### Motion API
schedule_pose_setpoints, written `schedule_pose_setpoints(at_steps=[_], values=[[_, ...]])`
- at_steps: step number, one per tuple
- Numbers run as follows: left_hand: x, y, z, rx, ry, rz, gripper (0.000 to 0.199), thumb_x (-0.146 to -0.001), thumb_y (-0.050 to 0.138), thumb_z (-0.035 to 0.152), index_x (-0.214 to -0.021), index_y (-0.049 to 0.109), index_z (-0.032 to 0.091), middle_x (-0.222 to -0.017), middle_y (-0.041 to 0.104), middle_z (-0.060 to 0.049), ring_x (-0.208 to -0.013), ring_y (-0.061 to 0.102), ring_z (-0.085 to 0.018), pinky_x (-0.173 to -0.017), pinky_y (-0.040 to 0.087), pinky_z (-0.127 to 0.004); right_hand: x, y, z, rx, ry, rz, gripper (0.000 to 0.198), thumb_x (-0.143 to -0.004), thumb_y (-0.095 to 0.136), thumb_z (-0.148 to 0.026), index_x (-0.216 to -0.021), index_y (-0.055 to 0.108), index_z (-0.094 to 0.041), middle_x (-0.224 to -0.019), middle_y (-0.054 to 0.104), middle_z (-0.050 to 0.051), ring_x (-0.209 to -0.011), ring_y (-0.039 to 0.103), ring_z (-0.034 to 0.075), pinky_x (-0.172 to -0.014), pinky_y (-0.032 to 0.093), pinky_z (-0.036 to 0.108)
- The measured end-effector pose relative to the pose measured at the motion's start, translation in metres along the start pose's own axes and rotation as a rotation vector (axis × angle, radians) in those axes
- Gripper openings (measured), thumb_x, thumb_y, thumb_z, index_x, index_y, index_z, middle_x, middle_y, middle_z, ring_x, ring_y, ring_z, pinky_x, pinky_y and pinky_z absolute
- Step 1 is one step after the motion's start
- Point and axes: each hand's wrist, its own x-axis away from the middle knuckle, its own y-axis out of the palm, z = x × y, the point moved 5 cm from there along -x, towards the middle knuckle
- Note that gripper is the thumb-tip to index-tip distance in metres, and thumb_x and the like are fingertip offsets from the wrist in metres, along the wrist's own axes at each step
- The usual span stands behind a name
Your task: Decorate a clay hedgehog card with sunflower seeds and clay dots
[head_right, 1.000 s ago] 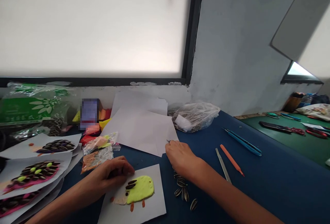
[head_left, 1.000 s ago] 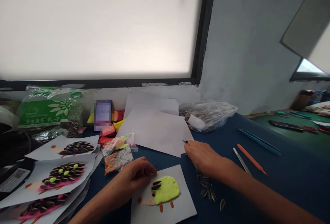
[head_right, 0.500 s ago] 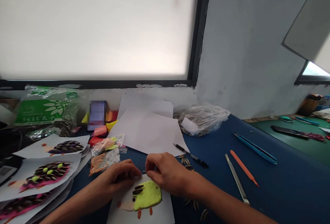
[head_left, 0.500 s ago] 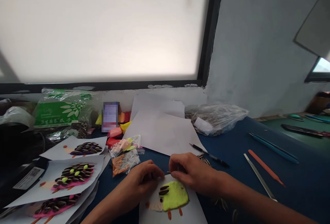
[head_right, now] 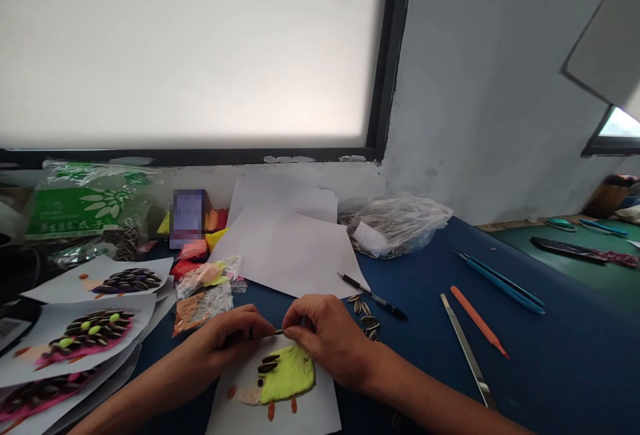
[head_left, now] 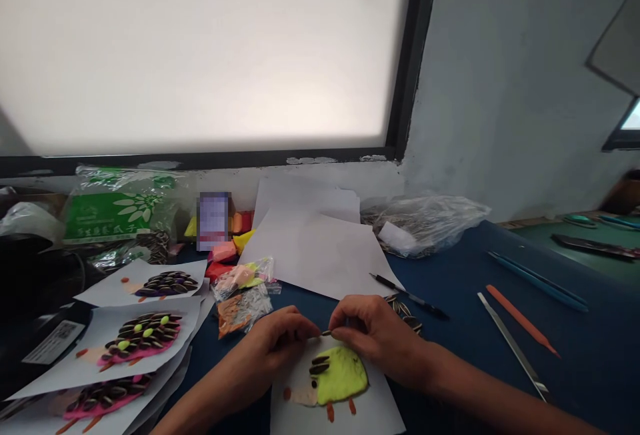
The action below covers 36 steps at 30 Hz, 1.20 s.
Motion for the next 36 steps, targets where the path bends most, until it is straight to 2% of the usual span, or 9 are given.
schedule_pose_setpoints(at_steps=[7,13,21,29,32,36], values=[[0.001,-0.001,0.0,-0.01,0.004,-0.004,0.026,-0.084,0.047,0.032,-0.094,0.068,0.021,-0.083,0.051,0.0,-0.071,0.046,-0.015,-0.062,0.038,-0.023,0.002,0.001,-0.004,0.037,-0.071,-0.012,0.02,-0.081,0.057,-0.009,-0.086,0.074,-0.018,-0.08,0.069,0.002,-0.072,0.06,0.013,-0.063,0.044,0.022],[0.001,-0.001,-0.004,0.009,0.038,0.001,0.025,-0.083,0.05,0.029,-0.094,0.071,0.022,-0.084,0.052,0.0,-0.07,0.047,-0.014,-0.061,0.038,-0.023,0.005,0.006,-0.005,0.038,-0.106,-0.004,0.024,-0.078,0.056,-0.004,-0.087,0.074,-0.018,-0.077,0.068,0.001,-0.065,0.057,0.011,-0.06,0.042,0.021],[0.0,-0.001,-0.014,0.064,0.069,0.013,0.027,-0.083,0.052,0.03,-0.094,0.075,0.022,-0.086,0.057,-0.002,-0.074,0.054,-0.014,-0.062,0.039,-0.023,0.009,0.009,-0.007,0.037,-0.113,0.019,0.02,-0.079,0.058,-0.006,-0.083,0.074,-0.016,-0.078,0.067,0.003,-0.069,0.059,0.012,-0.06,0.043,0.022],[0.0,-0.001,-0.012,0.069,0.045,-0.001,0.026,-0.083,0.053,0.031,-0.09,0.077,0.023,-0.084,0.055,-0.002,-0.073,0.052,-0.014,-0.061,0.037,-0.023,0.009,0.009,-0.007,0.036,-0.145,0.034,0.019,-0.079,0.058,-0.007,-0.083,0.073,-0.016,-0.076,0.065,0.002,-0.066,0.057,0.012,-0.06,0.042,0.023],[0.0,-0.001,-0.009,0.093,0.037,-0.008,0.029,-0.085,0.052,0.035,-0.093,0.076,0.021,-0.085,0.056,-0.002,-0.073,0.052,-0.014,-0.061,0.037,-0.023,0.008,0.004,-0.008,-0.015,-0.134,0.074,0.017,-0.083,0.056,-0.01,-0.084,0.072,-0.016,-0.078,0.065,0.003,-0.067,0.055,0.012,-0.061,0.042,0.023],[-0.001,-0.002,-0.007,0.117,0.011,0.0,0.029,-0.082,0.055,0.037,-0.097,0.073,0.02,-0.083,0.054,-0.001,-0.069,0.047,-0.013,-0.058,0.035,-0.023,0.006,0.002,-0.005,-0.089,-0.047,0.118,0.016,-0.084,0.056,-0.013,-0.085,0.072,-0.017,-0.076,0.064,0.002,-0.063,0.052,0.011,-0.058,0.041,0.022]])
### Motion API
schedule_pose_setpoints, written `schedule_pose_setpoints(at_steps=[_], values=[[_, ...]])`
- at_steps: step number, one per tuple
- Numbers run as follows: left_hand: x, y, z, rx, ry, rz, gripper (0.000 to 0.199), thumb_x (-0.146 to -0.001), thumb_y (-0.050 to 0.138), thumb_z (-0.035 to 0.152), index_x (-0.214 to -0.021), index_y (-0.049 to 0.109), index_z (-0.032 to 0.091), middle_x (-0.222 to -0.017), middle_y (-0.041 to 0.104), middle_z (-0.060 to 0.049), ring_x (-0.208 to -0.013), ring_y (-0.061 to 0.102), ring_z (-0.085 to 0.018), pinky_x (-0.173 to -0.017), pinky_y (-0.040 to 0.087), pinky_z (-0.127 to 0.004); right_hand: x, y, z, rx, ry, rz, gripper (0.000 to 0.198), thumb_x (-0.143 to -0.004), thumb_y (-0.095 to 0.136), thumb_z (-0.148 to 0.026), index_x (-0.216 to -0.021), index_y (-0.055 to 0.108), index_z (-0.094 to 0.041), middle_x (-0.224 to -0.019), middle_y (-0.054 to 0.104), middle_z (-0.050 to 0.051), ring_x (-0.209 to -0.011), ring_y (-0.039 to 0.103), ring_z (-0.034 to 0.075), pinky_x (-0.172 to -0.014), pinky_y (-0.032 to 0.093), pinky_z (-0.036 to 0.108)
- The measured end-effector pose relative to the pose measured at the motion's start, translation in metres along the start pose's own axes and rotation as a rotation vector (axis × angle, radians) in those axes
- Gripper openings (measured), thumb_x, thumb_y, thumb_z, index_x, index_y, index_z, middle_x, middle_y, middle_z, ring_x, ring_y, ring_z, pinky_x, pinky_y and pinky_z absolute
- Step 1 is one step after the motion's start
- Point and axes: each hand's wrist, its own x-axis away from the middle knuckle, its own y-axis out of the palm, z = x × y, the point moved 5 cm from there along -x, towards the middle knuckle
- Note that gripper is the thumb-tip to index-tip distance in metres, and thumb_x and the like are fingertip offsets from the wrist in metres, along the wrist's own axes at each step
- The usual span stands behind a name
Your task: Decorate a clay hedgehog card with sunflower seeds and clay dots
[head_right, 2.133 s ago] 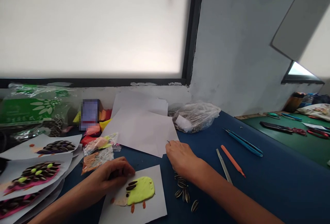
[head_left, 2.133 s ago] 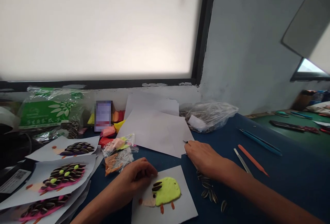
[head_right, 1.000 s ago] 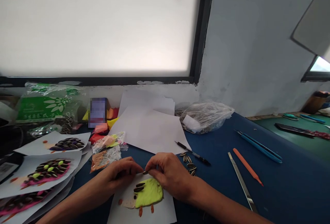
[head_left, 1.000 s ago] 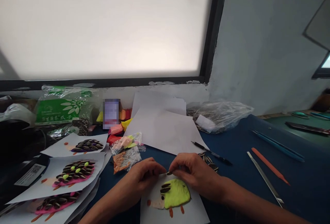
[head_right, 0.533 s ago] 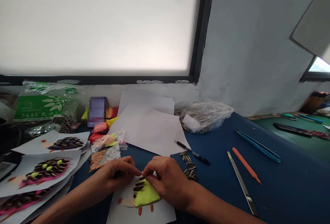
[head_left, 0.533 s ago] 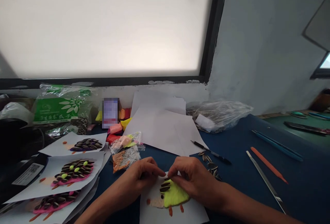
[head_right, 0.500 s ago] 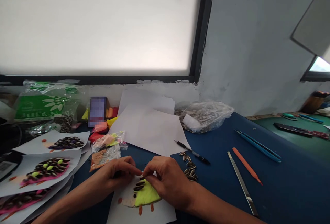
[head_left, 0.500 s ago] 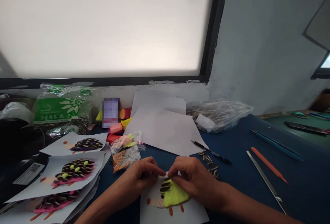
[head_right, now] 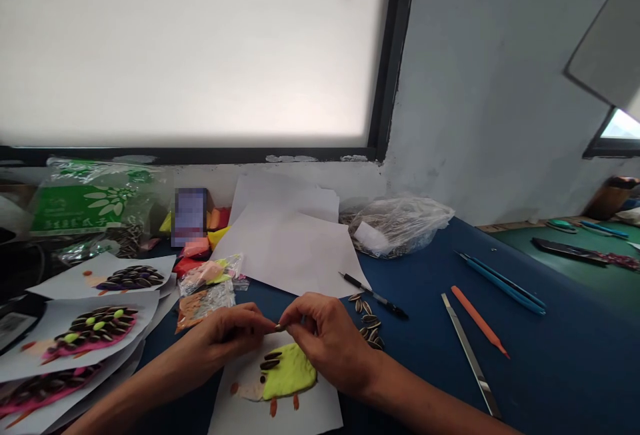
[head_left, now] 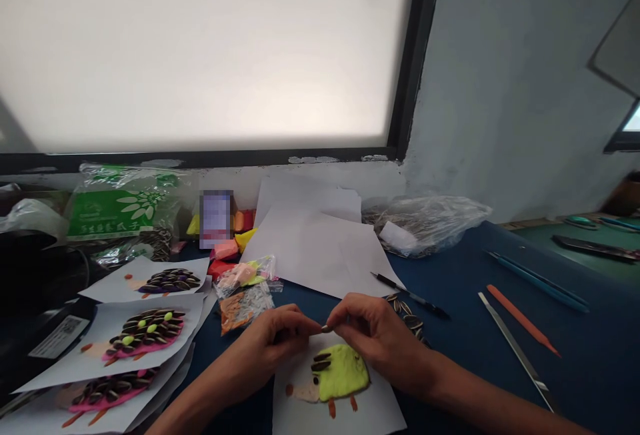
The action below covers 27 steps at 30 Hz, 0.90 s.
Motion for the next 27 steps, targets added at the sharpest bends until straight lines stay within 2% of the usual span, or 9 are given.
schedule_pose_setpoints(at_steps=[5,9,12,15,20,23,27], values=[[-0.002,0.001,-0.006,0.05,-0.048,0.025,0.027,-0.073,0.064,0.035,-0.094,0.07,0.018,-0.071,0.052,0.003,-0.061,0.041,-0.011,-0.055,0.032,-0.023,-0.003,0.008,-0.002,-0.031,0.048,-0.001,0.015,-0.084,0.058,-0.014,-0.085,0.072,-0.016,-0.076,0.067,0.002,-0.065,0.055,0.012,-0.059,0.043,0.023],[-0.004,0.0,-0.009,0.084,-0.034,0.074,0.022,-0.069,0.064,0.037,-0.078,0.068,0.017,-0.071,0.058,0.002,-0.067,0.047,-0.014,-0.061,0.036,-0.024,-0.005,0.012,-0.007,0.024,0.001,0.009,0.013,-0.082,0.06,-0.013,-0.082,0.073,-0.016,-0.075,0.068,0.002,-0.067,0.058,0.013,-0.061,0.044,0.023],[-0.005,0.0,-0.008,0.077,-0.025,0.1,0.023,-0.071,0.062,0.038,-0.073,0.068,0.016,-0.068,0.056,0.001,-0.067,0.048,-0.015,-0.062,0.036,-0.025,-0.005,0.013,-0.006,0.065,-0.068,0.01,0.013,-0.08,0.063,-0.01,-0.083,0.073,-0.017,-0.076,0.069,0.002,-0.065,0.058,0.012,-0.061,0.044,0.023],[-0.005,-0.001,-0.005,0.067,-0.01,0.094,0.025,-0.073,0.061,0.039,-0.073,0.07,0.015,-0.069,0.055,0.001,-0.068,0.049,-0.015,-0.062,0.036,-0.025,-0.004,0.012,-0.005,0.139,-0.179,0.006,0.015,-0.08,0.064,-0.007,-0.087,0.073,-0.017,-0.078,0.069,0.003,-0.068,0.06,0.013,-0.063,0.045,0.023],[-0.004,-0.002,-0.002,0.043,0.013,0.064,0.03,-0.077,0.06,0.042,-0.078,0.073,0.015,-0.074,0.057,0.0,-0.07,0.051,-0.015,-0.064,0.038,-0.025,0.001,0.013,-0.008,0.315,-0.383,0.008,0.014,-0.088,0.057,-0.012,-0.094,0.07,-0.015,-0.086,0.066,0.006,-0.076,0.063,0.015,-0.067,0.047,0.025],[-0.003,-0.002,-0.001,0.015,0.029,0.056,0.034,-0.079,0.058,0.045,-0.082,0.074,0.015,-0.075,0.058,0.0,-0.07,0.051,-0.015,-0.063,0.037,-0.025,0.001,0.013,-0.01,0.379,-0.404,0.005,0.014,-0.09,0.054,-0.013,-0.089,0.068,-0.014,-0.082,0.064,0.006,-0.073,0.06,0.015,-0.065,0.046,0.024],[-0.004,-0.002,-0.002,0.025,0.006,0.071,0.034,-0.077,0.059,0.044,-0.082,0.072,0.014,-0.073,0.059,-0.001,-0.068,0.049,-0.015,-0.061,0.036,-0.025,0.001,0.013,-0.01,0.391,-0.361,0.008,0.013,-0.089,0.055,-0.011,-0.082,0.065,-0.014,-0.078,0.063,0.005,-0.071,0.058,0.015,-0.063,0.045,0.024]])
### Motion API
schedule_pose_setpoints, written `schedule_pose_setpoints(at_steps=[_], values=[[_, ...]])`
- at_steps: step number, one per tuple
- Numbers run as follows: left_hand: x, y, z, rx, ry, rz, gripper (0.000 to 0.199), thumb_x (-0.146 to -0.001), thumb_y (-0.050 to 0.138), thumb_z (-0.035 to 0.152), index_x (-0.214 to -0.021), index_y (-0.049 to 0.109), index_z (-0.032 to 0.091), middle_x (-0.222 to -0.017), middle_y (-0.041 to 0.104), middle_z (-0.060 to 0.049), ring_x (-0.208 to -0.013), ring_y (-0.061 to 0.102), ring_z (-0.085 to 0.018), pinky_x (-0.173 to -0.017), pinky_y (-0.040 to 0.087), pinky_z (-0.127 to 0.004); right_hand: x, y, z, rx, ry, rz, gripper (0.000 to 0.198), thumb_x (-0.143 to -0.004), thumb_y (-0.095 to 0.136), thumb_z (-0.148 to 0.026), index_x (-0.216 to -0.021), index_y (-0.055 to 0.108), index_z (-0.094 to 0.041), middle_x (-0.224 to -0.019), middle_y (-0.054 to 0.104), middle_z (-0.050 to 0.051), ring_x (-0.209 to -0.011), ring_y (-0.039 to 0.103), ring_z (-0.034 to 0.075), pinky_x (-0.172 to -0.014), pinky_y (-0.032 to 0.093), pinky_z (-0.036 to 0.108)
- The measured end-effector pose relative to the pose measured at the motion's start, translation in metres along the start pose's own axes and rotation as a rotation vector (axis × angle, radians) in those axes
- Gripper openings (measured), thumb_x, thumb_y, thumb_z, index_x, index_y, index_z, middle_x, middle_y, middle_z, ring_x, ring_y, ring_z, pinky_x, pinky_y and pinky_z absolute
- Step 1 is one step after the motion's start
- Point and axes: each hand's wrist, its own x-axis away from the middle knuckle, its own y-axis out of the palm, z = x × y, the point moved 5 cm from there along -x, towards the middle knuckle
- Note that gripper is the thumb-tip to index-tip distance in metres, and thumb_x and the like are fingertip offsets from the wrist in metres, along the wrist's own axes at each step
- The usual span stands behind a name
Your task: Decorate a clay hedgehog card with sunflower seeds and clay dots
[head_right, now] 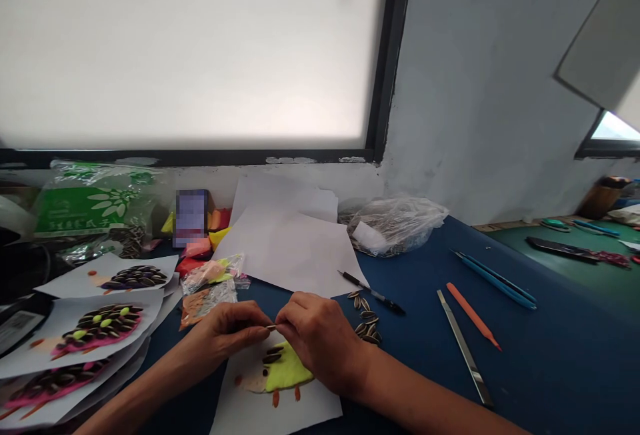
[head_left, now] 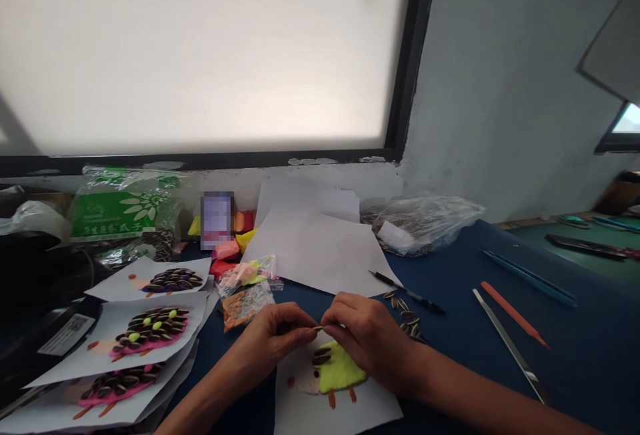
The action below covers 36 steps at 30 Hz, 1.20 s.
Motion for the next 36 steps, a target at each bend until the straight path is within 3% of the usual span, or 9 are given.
schedule_pose_setpoints(at_steps=[6,17,25,36], values=[[-0.001,0.001,0.0,0.006,0.011,0.014,0.033,-0.077,0.058,0.045,-0.077,0.072,0.014,-0.07,0.056,0.001,-0.067,0.048,-0.015,-0.061,0.035,-0.025,0.001,0.003,0.005,-0.127,0.051,0.02,0.013,-0.086,0.059,-0.011,-0.093,0.068,-0.017,-0.085,0.067,0.004,-0.077,0.062,0.015,-0.069,0.046,0.024],[0.002,0.0,-0.003,-0.029,0.056,-0.019,0.028,-0.079,0.051,0.024,-0.091,0.076,0.02,-0.086,0.059,-0.002,-0.071,0.052,-0.014,-0.06,0.035,-0.023,0.01,-0.007,0.011,-0.216,0.213,0.037,0.016,-0.084,0.059,-0.009,-0.082,0.072,-0.018,-0.075,0.066,0.002,-0.066,0.06,0.013,-0.061,0.044,0.023],[0.006,0.0,-0.002,-0.033,0.081,-0.019,0.034,-0.077,0.046,0.017,-0.092,0.076,0.022,-0.088,0.058,-0.002,-0.077,0.055,-0.015,-0.066,0.039,-0.025,0.018,0.0,0.007,-0.16,0.078,0.046,0.02,-0.086,0.053,-0.009,-0.091,0.071,-0.017,-0.08,0.066,0.005,-0.073,0.061,0.014,-0.064,0.045,0.023],[0.006,0.0,-0.004,-0.068,0.093,-0.052,0.036,-0.075,0.046,0.015,-0.096,0.074,0.023,-0.091,0.059,-0.002,-0.073,0.052,-0.013,-0.062,0.038,-0.023,0.017,0.002,0.004,-0.114,0.052,0.016,0.018,-0.085,0.054,-0.009,-0.082,0.071,-0.017,-0.073,0.061,0.003,-0.068,0.058,0.013,-0.06,0.042,0.022]])
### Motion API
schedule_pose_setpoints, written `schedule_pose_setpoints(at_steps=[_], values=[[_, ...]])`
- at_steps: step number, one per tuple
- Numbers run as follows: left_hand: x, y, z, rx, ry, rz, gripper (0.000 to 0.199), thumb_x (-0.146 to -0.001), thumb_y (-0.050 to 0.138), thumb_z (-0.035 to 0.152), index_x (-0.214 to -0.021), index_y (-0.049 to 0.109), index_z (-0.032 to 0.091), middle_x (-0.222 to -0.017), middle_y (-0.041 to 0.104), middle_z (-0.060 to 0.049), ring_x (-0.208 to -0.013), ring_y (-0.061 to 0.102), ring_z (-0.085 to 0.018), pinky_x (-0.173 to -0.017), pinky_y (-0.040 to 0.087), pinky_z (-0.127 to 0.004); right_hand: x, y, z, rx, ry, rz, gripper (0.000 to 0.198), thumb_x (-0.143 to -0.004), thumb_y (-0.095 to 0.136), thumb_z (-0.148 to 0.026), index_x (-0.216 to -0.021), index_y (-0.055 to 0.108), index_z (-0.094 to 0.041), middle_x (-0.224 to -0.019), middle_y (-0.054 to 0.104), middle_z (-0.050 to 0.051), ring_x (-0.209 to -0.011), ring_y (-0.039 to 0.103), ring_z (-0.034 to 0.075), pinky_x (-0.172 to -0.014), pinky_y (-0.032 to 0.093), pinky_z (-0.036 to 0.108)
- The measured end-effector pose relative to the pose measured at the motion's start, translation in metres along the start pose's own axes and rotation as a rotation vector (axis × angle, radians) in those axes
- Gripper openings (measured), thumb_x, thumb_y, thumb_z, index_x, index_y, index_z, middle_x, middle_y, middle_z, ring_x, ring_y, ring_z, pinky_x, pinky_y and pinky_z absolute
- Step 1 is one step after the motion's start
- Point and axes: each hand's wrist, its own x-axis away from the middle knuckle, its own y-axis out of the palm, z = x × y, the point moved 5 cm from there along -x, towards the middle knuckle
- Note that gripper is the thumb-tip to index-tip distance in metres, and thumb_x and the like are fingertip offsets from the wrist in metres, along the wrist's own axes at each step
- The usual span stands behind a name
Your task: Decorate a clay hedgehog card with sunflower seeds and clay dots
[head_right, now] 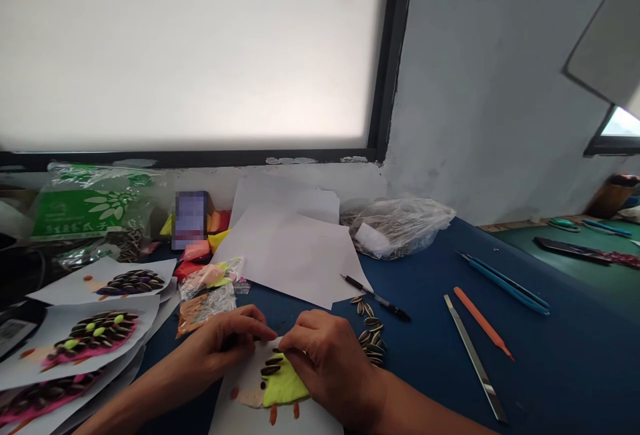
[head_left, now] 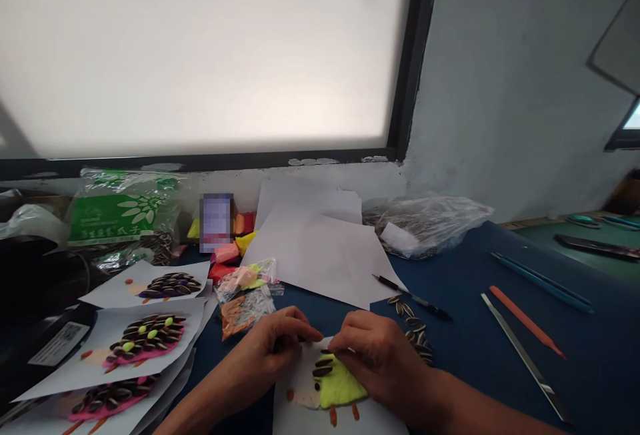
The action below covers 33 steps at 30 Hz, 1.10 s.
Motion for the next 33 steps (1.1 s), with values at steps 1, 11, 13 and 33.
schedule_pose_setpoints(at_steps=[1,11,13,33], values=[[0.0002,0.0001,-0.0006,0.004,0.006,-0.003,0.035,-0.076,0.046,0.016,-0.096,0.074,0.023,-0.091,0.059,-0.002,-0.073,0.052,-0.013,-0.063,0.039,-0.023,0.0001,0.0003,0.0002,0.0,0.0,-0.003,0.019,-0.085,0.054,-0.009,-0.083,0.071,-0.018,-0.073,0.061,0.003,-0.068,0.058,0.013,-0.06,0.042,0.022],[0.0003,-0.0008,0.0011,0.038,-0.004,-0.014,0.033,-0.074,0.047,0.013,-0.089,0.075,0.023,-0.092,0.058,-0.001,-0.076,0.054,-0.014,-0.064,0.039,-0.024,-0.001,0.0002,-0.0003,-0.042,0.0,-0.023,0.018,-0.086,0.053,-0.009,-0.083,0.07,-0.017,-0.077,0.061,0.003,-0.069,0.058,0.012,-0.061,0.042,0.021],[-0.0002,-0.0015,0.0013,0.036,-0.003,-0.006,0.033,-0.073,0.047,0.012,-0.087,0.075,0.023,-0.091,0.058,-0.001,-0.075,0.053,-0.013,-0.063,0.039,-0.023,-0.0016,-0.0001,-0.0004,-0.038,-0.006,-0.023,0.019,-0.085,0.054,-0.008,-0.083,0.07,-0.017,-0.076,0.061,0.003,-0.069,0.058,0.012,-0.061,0.042,0.021],[-0.0008,-0.0008,0.0047,-0.026,-0.004,-0.025,0.038,-0.076,0.048,0.01,-0.089,0.079,0.027,-0.089,0.061,-0.002,-0.081,0.057,-0.015,-0.072,0.044,-0.023,-0.001,0.0037,-0.005,0.0,-0.051,-0.063,0.021,-0.087,0.05,-0.008,-0.084,0.069,-0.015,-0.079,0.061,0.006,-0.073,0.057,0.014,-0.066,0.045,0.023]])
